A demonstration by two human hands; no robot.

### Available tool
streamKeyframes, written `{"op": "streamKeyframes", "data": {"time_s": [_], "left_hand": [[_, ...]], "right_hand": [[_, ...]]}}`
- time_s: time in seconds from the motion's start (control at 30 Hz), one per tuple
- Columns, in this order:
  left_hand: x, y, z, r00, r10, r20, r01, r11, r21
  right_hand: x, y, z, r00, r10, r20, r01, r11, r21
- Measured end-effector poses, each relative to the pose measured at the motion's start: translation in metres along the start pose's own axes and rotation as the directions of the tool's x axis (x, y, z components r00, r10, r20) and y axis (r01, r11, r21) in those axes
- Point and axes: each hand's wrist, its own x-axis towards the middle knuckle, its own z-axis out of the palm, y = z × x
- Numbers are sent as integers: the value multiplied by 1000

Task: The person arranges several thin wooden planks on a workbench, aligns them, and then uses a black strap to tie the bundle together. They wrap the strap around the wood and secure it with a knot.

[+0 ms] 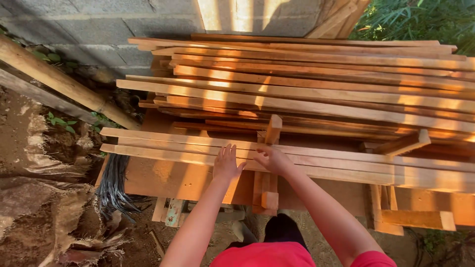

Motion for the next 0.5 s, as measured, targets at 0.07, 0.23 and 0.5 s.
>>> {"op": "streamKeyframes", "data": {"time_s": [0.07, 0.23, 0.5], "left_hand": [[-6, -6, -12, 999, -22, 29, 21, 999, 38], [-7, -24, 7, 988, -87, 131, 78, 994, 74], [-10, -18, -8, 968, -151, 202, 168, 983, -72]], "right_hand": [[-1, -36, -19, 992, -113, 60, 122, 980, -160], [17, -24, 16, 989, -82, 124, 137, 825, -549], [22, -31, 20, 951, 151, 272, 36, 816, -577]]}}
